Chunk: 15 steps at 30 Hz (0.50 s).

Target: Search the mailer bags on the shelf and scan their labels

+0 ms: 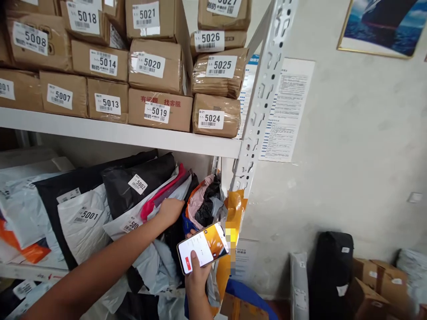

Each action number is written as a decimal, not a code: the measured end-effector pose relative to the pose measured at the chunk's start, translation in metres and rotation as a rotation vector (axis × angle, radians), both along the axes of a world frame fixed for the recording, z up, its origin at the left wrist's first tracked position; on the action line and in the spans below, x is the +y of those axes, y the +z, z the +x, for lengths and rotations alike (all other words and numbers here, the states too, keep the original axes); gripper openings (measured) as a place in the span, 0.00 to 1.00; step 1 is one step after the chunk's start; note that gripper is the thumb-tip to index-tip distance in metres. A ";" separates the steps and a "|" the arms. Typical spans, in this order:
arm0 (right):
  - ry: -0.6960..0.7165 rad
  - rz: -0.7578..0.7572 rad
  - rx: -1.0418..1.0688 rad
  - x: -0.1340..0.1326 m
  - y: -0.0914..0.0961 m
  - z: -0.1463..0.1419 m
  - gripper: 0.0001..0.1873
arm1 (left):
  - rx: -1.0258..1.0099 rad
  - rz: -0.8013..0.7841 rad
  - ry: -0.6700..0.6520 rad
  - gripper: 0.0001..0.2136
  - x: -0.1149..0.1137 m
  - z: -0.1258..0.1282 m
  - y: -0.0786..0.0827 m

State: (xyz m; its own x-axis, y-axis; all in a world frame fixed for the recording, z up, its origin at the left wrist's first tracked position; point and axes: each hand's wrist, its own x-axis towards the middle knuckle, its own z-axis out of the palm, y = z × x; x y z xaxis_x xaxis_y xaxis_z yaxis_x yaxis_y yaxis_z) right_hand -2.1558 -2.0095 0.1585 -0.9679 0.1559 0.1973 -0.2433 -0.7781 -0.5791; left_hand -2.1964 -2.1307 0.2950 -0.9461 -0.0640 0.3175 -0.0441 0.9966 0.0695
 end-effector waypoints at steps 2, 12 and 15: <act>0.017 0.009 0.001 0.001 -0.001 -0.001 0.45 | 0.018 -0.059 0.011 0.15 -0.004 0.022 -0.002; 0.108 -0.006 0.063 0.002 -0.007 -0.002 0.42 | 0.252 -0.060 0.019 0.15 -0.052 0.082 -0.038; 0.129 0.048 0.096 0.004 -0.007 -0.001 0.36 | 0.135 -0.082 0.060 0.14 -0.042 0.086 -0.026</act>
